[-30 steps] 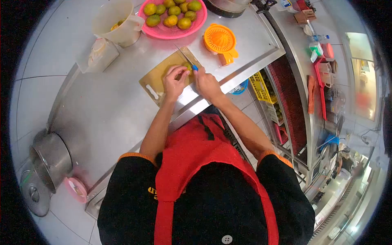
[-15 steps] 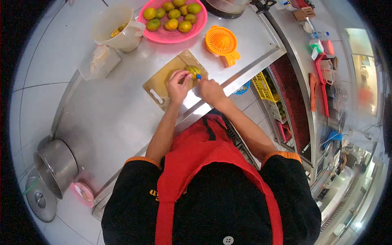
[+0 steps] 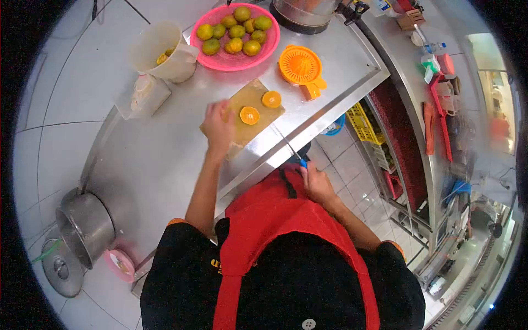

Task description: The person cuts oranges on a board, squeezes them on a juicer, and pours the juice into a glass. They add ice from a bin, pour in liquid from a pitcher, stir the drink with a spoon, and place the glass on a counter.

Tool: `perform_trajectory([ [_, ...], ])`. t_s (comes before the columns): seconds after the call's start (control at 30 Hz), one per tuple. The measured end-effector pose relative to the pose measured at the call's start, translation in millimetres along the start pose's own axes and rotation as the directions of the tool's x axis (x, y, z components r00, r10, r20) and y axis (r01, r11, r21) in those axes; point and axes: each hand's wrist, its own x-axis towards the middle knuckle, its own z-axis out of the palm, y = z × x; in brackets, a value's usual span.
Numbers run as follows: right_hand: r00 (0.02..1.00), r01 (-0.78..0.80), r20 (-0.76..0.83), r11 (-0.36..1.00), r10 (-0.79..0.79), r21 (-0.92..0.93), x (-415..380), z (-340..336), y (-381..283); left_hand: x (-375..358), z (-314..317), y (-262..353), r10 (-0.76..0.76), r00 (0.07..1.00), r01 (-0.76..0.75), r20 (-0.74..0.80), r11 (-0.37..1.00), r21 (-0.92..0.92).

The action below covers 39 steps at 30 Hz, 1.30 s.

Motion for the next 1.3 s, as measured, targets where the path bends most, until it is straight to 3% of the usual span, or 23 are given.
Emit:
perform_trajectory([
  [0.03,1.0,0.001,0.002,1.0,-0.001,0.014,2,2,-7,16,-15,17,0.0,0.999,-0.002,0.047,0.999,0.036],
  [0.13,0.988,0.14,0.089,0.98,-0.128,-0.139,25,13,-46,101,-14,41,0.277,0.954,-0.286,0.112,0.956,0.072],
  [0.23,0.962,0.269,-0.007,0.956,-0.272,-0.114,65,46,-60,187,35,17,0.457,0.862,-0.504,0.221,0.823,0.263],
  [0.27,0.963,0.265,-0.029,0.958,-0.269,-0.108,75,50,-66,203,50,2,0.475,0.85,-0.523,0.227,0.811,0.262],
  [0.33,0.994,0.095,-0.056,0.994,-0.099,-0.055,88,53,-76,225,69,-19,0.439,0.77,-0.628,0.464,0.652,0.425],
  [0.37,0.994,0.088,-0.068,0.995,-0.091,-0.047,92,51,-76,236,75,-23,0.448,0.759,-0.64,0.472,0.643,0.42],
  [0.43,0.992,0.017,-0.126,1.0,-0.016,0.012,91,46,-76,243,78,-23,0.243,0.791,-0.569,0.562,0.631,0.527],
  [0.57,0.987,-0.054,-0.15,0.996,0.064,0.073,90,36,-72,233,48,-4,0.178,0.786,-0.518,0.592,0.711,0.475],
  [0.63,0.992,-0.004,-0.125,0.993,0.019,0.118,92,33,-68,202,20,9,0.193,0.886,-0.239,0.421,0.969,0.058],
  [0.7,0.986,0.078,-0.159,0.979,-0.048,0.19,100,34,-66,144,-9,25,0.091,0.914,-0.019,0.395,0.983,-0.182],
  [0.77,0.977,0.164,-0.183,0.938,-0.111,0.306,110,28,-71,78,-19,30,-0.009,0.956,0.073,0.293,0.976,-0.207],
  [0.8,0.985,0.129,-0.152,0.932,-0.081,0.338,116,22,-78,49,-12,25,-0.027,0.957,0.091,0.29,0.974,-0.207],
  [0.87,0.993,0.098,-0.097,0.928,-0.067,0.359,125,16,-86,-3,11,2,-0.148,0.989,0.148,0.018,0.965,-0.218],
  [0.93,0.999,0.048,-0.013,0.967,-0.046,0.25,137,14,-91,-23,23,-3,-0.17,0.985,0.162,-0.025,0.966,-0.204],
  [0.97,0.998,0.055,0.003,0.969,-0.057,0.242,138,17,-92,-31,26,-4,-0.177,0.983,0.166,-0.044,0.968,-0.187],
  [1.0,0.998,0.064,0.004,0.975,-0.066,0.214,138,19,-90,-36,27,-3,-0.257,0.966,0.251,0.016,0.924,-0.288],
  [1.13,0.996,0.089,0.017,0.992,-0.091,0.09,148,18,-83,-57,40,-18,-0.243,0.97,0.217,0.007,0.853,-0.474],
  [1.3,0.992,0.124,0.004,0.992,-0.124,-0.038,127,-13,-104,-58,38,-15,-0.252,0.967,0.209,-0.023,0.846,-0.49],
])
